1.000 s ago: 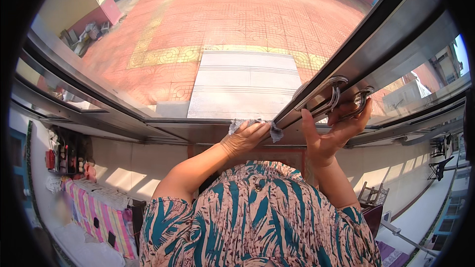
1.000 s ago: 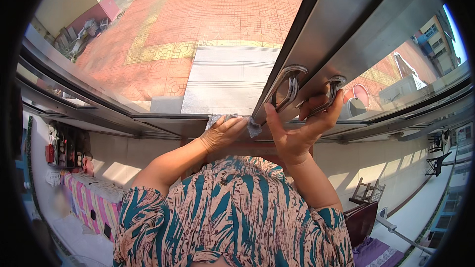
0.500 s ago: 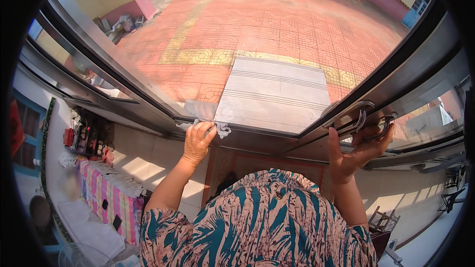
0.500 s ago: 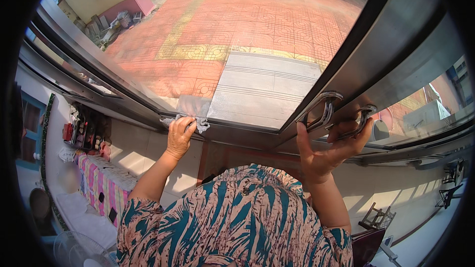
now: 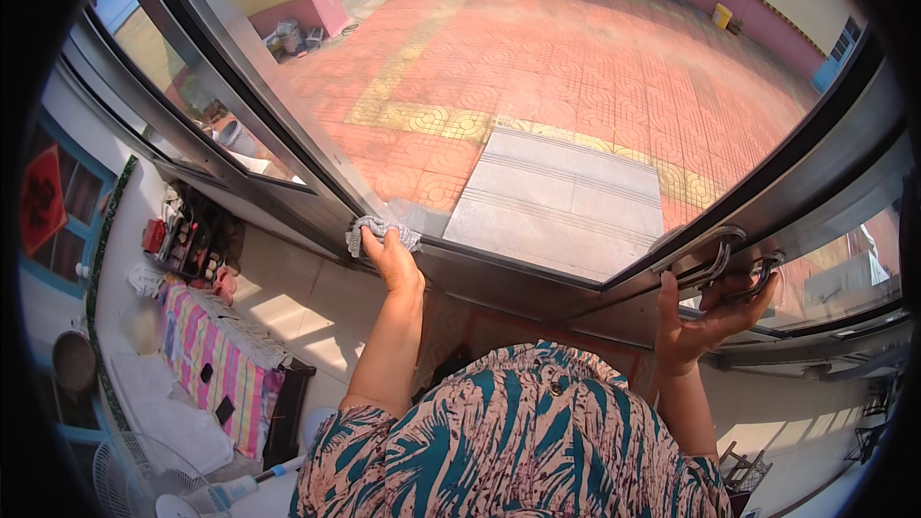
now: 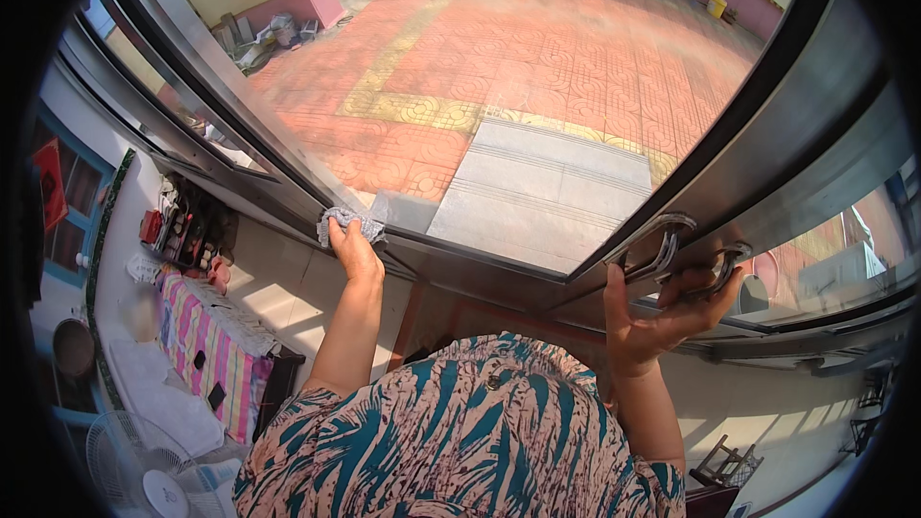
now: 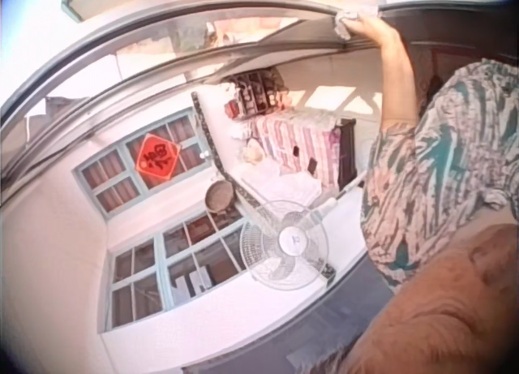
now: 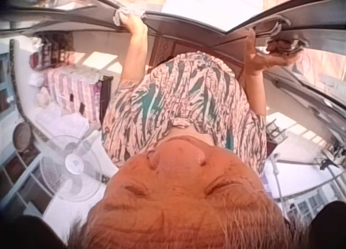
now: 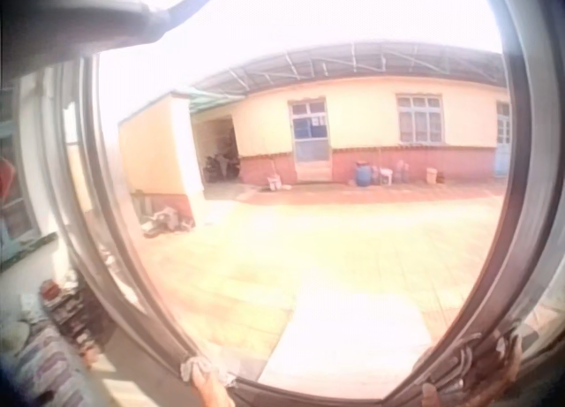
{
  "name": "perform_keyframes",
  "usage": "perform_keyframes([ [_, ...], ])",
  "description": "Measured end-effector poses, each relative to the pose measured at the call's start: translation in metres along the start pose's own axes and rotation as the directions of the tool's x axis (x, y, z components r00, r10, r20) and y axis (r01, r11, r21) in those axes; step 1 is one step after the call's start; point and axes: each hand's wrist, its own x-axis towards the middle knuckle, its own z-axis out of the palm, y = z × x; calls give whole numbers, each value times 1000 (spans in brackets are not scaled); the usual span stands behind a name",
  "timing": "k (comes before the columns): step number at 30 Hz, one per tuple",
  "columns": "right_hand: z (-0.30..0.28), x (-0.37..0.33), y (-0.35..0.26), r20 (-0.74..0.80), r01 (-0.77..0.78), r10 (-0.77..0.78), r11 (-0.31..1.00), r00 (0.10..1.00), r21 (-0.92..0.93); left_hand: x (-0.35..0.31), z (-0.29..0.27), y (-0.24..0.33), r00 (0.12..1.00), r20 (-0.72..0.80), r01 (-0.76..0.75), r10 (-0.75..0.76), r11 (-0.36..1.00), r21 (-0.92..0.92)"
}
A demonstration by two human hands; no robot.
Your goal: The person wipes the glass panels of a sliding glass door and windows using a grey cloth.
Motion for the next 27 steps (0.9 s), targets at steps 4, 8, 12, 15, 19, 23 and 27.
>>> perform_keyframes([
  [4,-2,-1,1,13,-23,23,1000,1000,-15,-58,29,9,815,252,-575,522,674,464],
  [8,-4,-1,1,12,-1,1,1000,1000,-16,-50,32,24,612,365,-780,701,462,422],
  [12,-3,1,-5,28,31,-30,999,999,-22,12,24,46,577,222,-780,786,450,434],
  [15,-1,-1,-5,24,17,-18,1000,1000,8,-2,32,48,676,130,-715,725,603,355],
  [19,-9,-10,1,115,-90,86,996,990,28,-39,59,77,507,276,-847,817,413,335],
  [23,-3,-8,1,47,-30,30,999,998,12,-23,83,185,207,315,-960,926,131,246],
  [27,-1,-8,1,-15,-11,11,1000,1000,10,20,107,256,132,56,-946,990,108,305],
])
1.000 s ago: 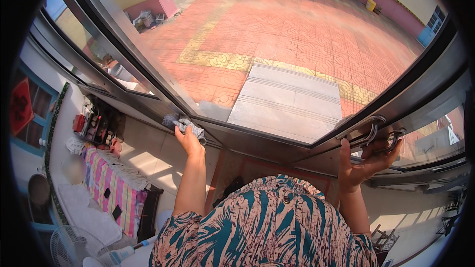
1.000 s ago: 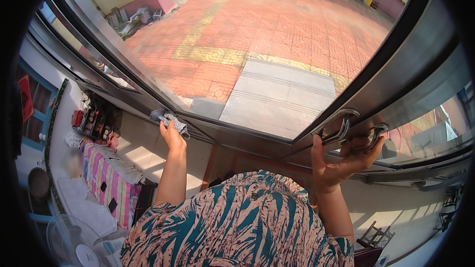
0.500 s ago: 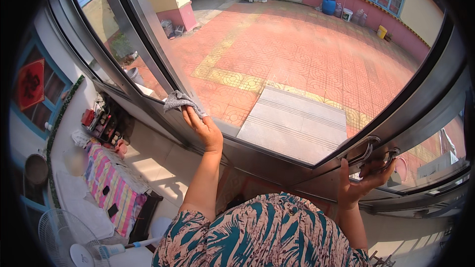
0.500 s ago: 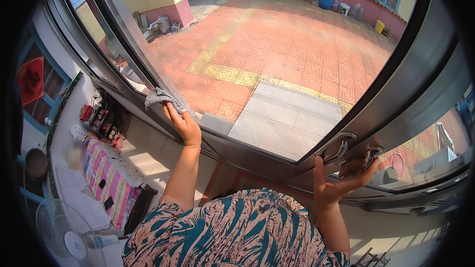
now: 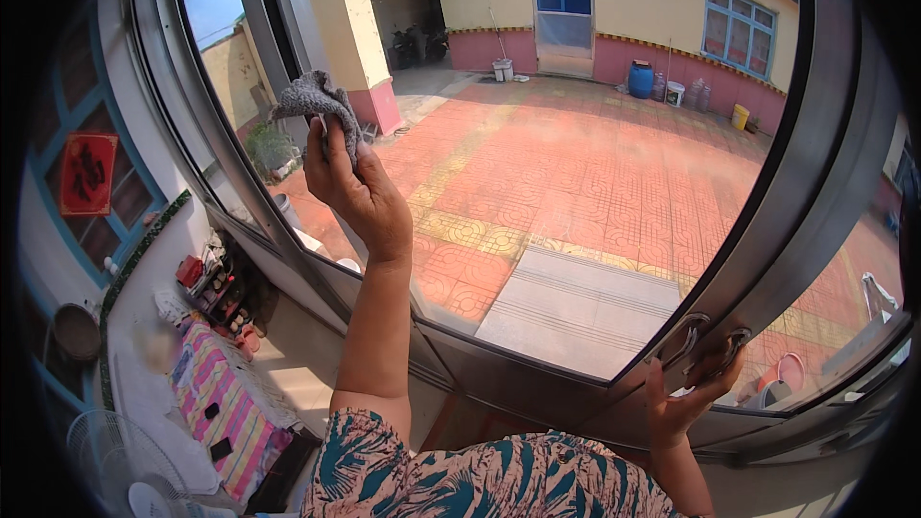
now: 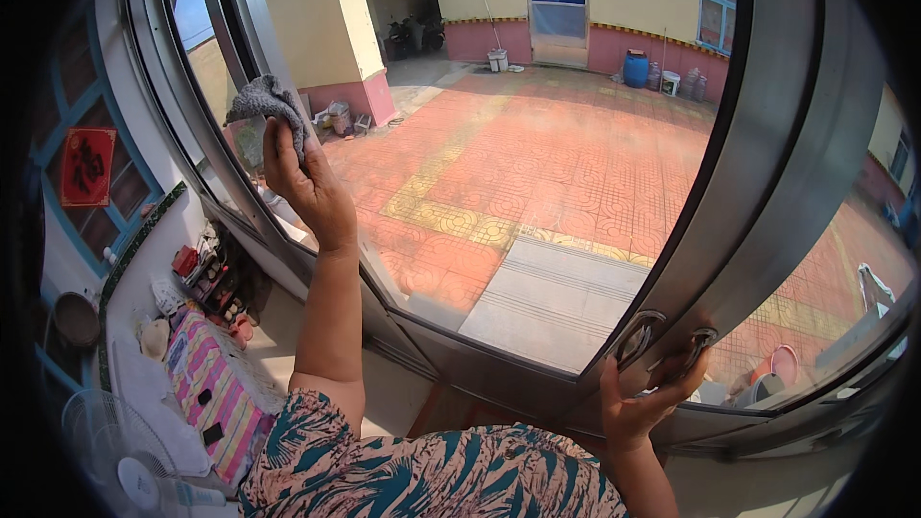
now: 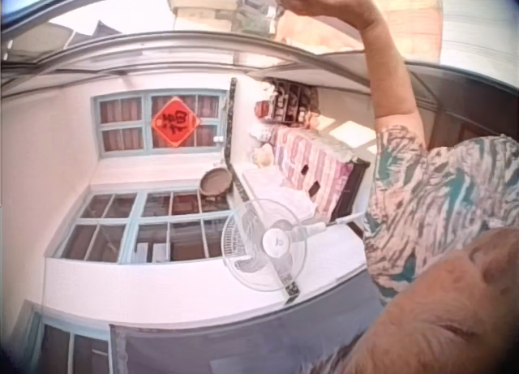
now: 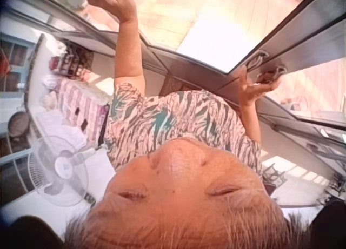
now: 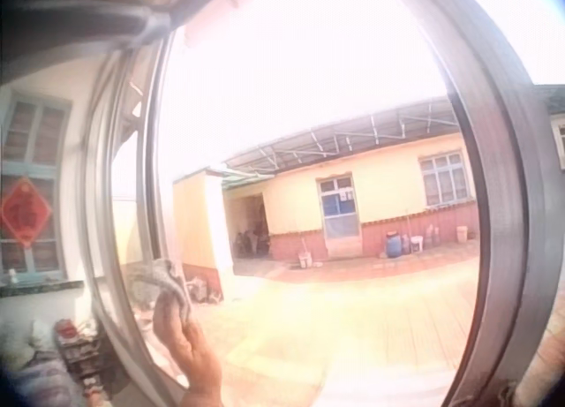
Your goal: The person wipes the glass panels of a sliding glass door and windows using a grey cloth.
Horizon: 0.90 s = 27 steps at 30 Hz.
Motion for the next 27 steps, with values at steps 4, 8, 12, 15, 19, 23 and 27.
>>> perform_keyframes([
  [4,2,-1,1,9,-19,19,1000,1000,2,-11,13,55,998,48,44,-39,992,-115],
  [8,0,-1,3,18,-6,6,1000,1000,21,-33,-2,143,760,382,-395,527,840,-372],
  [12,-5,-1,2,50,-8,7,1000,999,23,9,21,115,744,218,-585,632,773,-246],
  [15,-3,0,-3,32,-4,4,1000,999,-2,86,24,52,867,113,-481,486,874,-66],
  [19,7,-6,-9,27,-51,49,997,998,54,126,20,-28,974,-70,-216,214,976,-21],
  [23,6,-2,-4,4,-13,13,1000,1000,12,71,26,90,898,120,-394,423,895,-208],
  [27,6,-3,-1,-20,-14,15,999,1000,41,25,30,177,546,194,-667,815,563,-487],
])
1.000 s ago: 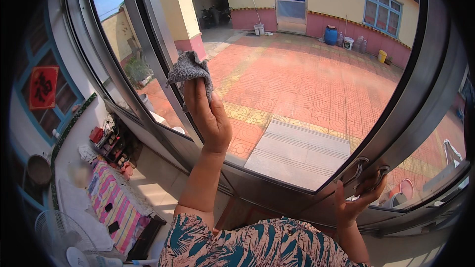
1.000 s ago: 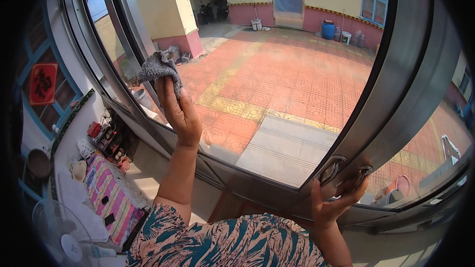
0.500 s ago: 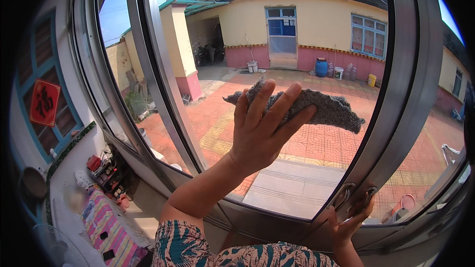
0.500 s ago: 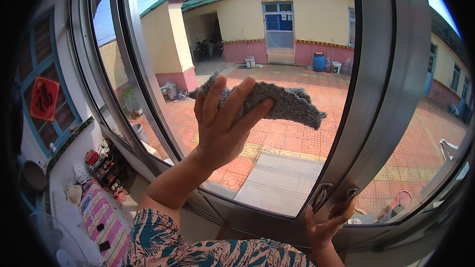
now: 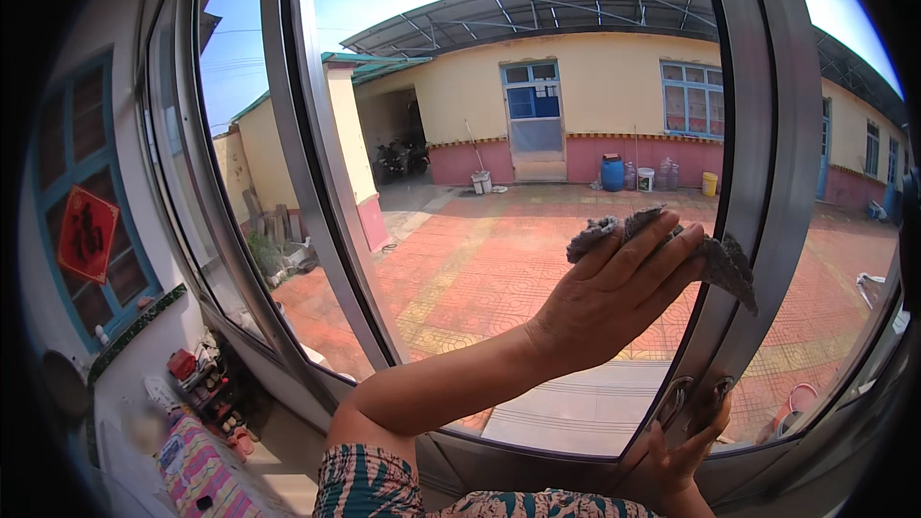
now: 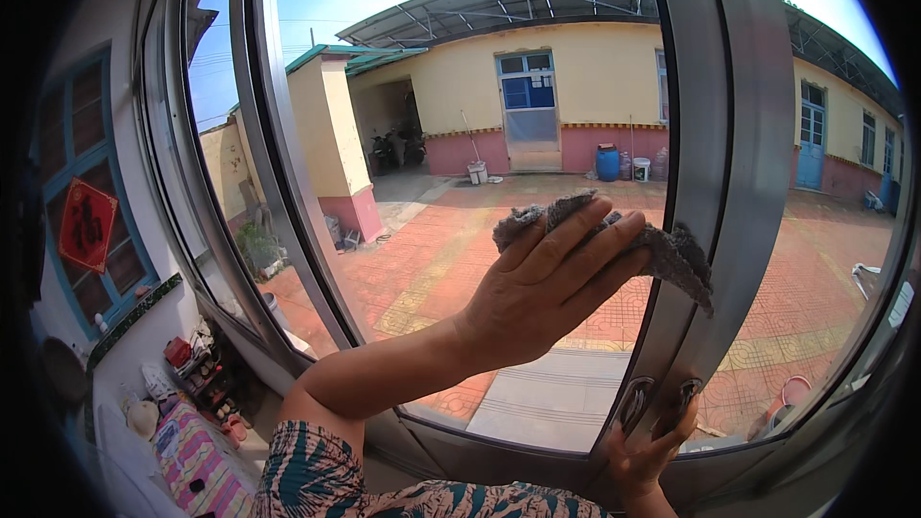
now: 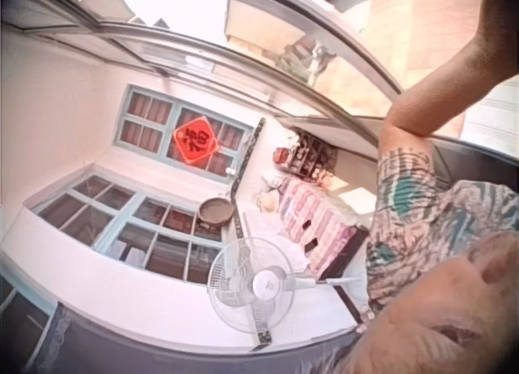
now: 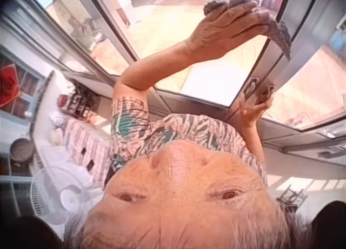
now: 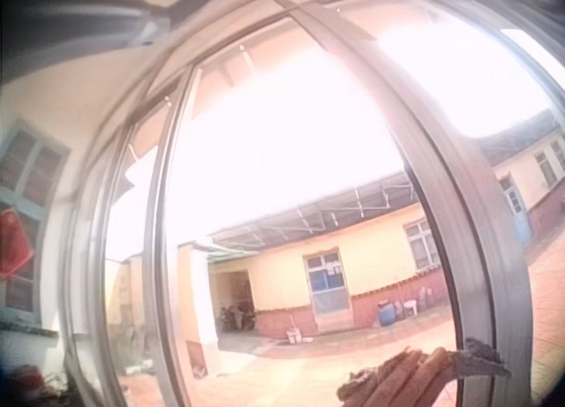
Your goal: The person wipes the glass panels of a sliding glass door and windows using a grey cloth.
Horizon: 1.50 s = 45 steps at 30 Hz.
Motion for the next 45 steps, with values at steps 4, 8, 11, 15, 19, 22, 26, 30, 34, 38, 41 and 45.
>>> perform_keyframes([
  [4,-6,-3,5,41,-21,23,999,999,-30,47,-10,-46,991,-134,-1,5,1000,26],
  [8,-5,-6,8,45,-74,74,997,996,7,72,-53,-154,914,-399,194,-74,944,268],
  [11,4,-5,-2,42,-56,53,996,998,69,34,-101,-258,804,-589,374,-77,836,401],
  [15,6,-4,-5,16,-40,39,996,999,83,3,-115,-286,638,-715,590,-286,778,215],
  [19,-2,-1,-3,12,-15,15,1000,1000,8,66,-61,-191,781,-587,356,-212,924,139],
  [22,-5,0,-4,43,-33,34,999,999,-17,115,-23,-100,890,-454,51,-30,998,35],
  [26,-2,-2,-16,59,-16,21,996,998,-85,173,6,-99,831,-550,75,82,963,257],
  [30,-7,0,-13,42,-23,28,993,999,-120,207,-32,-170,766,-642,247,-21,932,265],
  [34,-10,2,-18,39,-16,25,977,999,-212,153,-91,-243,711,-689,436,-141,858,274],
  [38,-3,-5,-10,37,-61,70,979,997,-197,62,-138,-353,708,-620,698,-337,471,540],
  [41,1,-1,-18,22,-34,37,990,999,-136,53,-156,-366,673,-676,718,-301,485,499],
  [45,3,5,-8,-10,-8,8,1000,1000,-24,111,-126,-343,624,-654,781,-427,352,515],
])
